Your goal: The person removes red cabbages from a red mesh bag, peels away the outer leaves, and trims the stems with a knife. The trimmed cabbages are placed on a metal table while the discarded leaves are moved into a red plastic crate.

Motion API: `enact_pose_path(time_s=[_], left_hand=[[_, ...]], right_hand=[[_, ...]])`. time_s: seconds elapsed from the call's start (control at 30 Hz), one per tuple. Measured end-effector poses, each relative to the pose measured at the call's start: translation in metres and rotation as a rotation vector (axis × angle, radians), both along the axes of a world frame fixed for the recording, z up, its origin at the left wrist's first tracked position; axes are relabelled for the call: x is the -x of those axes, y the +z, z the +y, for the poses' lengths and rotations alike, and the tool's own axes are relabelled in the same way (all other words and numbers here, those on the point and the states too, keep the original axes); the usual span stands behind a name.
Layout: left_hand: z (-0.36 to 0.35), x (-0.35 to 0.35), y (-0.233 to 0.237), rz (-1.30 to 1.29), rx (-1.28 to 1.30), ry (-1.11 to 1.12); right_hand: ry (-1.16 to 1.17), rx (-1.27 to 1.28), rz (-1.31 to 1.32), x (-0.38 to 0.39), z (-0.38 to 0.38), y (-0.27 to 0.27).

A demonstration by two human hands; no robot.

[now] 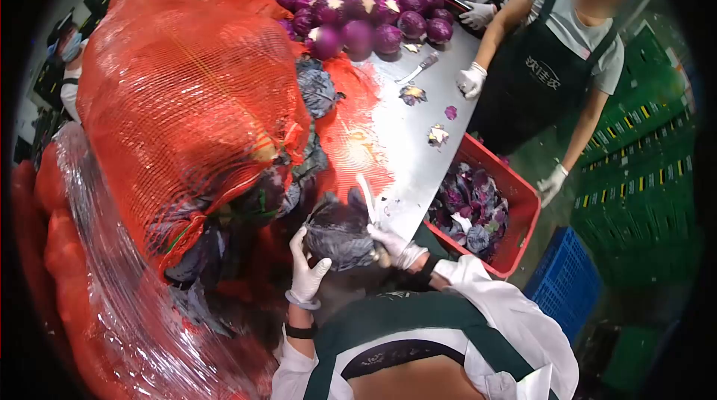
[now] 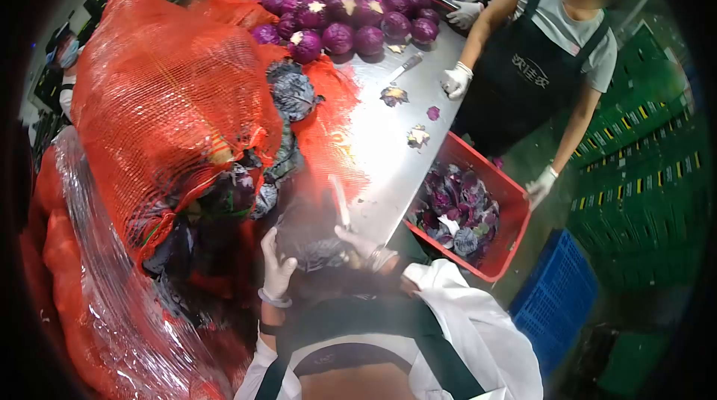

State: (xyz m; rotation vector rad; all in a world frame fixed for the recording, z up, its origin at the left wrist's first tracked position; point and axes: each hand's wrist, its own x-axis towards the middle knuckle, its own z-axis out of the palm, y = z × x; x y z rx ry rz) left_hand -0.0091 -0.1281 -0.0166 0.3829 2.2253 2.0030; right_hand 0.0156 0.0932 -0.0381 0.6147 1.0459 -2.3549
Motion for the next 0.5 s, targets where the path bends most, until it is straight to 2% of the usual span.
enact_pose_path(time_s=[0.07,0.1,0.17,0.2,0.23,0.3,0.33,0.37,0.43,0.5], left_hand=[[0.021,0.002,0.019,-0.144,-0.281,-0.046],[0.032,0.006,0.02,-0.143,-0.285,-0.064],[0.053,0.015,0.023,-0.009,-0.094,-0.136],[0.064,0.02,0.02,0.031,0.023,-0.18],[0.075,0.023,0.015,0.004,0.109,-0.208],[0.095,0.019,0.007,0.015,0.415,-0.25],[0.105,0.017,0.004,0.077,0.602,-0.261],[0.112,0.011,0.005,0.087,0.546,-0.18],[0.122,0.01,0.004,0.154,0.73,-0.138],[0.127,0.018,0.006,0.051,0.675,-0.121]], right_hand=[[-0.054,-0.123,0.092,0.002,0.029,0.037],[0.022,-0.231,0.158,0.003,0.046,0.032],[-0.16,-0.444,0.448,-0.002,0.057,0.023],[-0.121,-0.475,0.341,-0.005,0.064,0.044],[-0.137,-0.482,0.339,-0.008,0.067,0.041],[-0.149,-0.991,0.62,-0.013,0.067,0.024],[-0.061,-1.322,0.658,-0.016,0.065,0.017],[-0.069,-1.409,0.746,-0.019,0.064,0.009],[-0.031,-1.367,0.758,-0.014,0.067,-0.006],[-0.077,-1.438,0.649,-0.007,0.07,-0.017]])
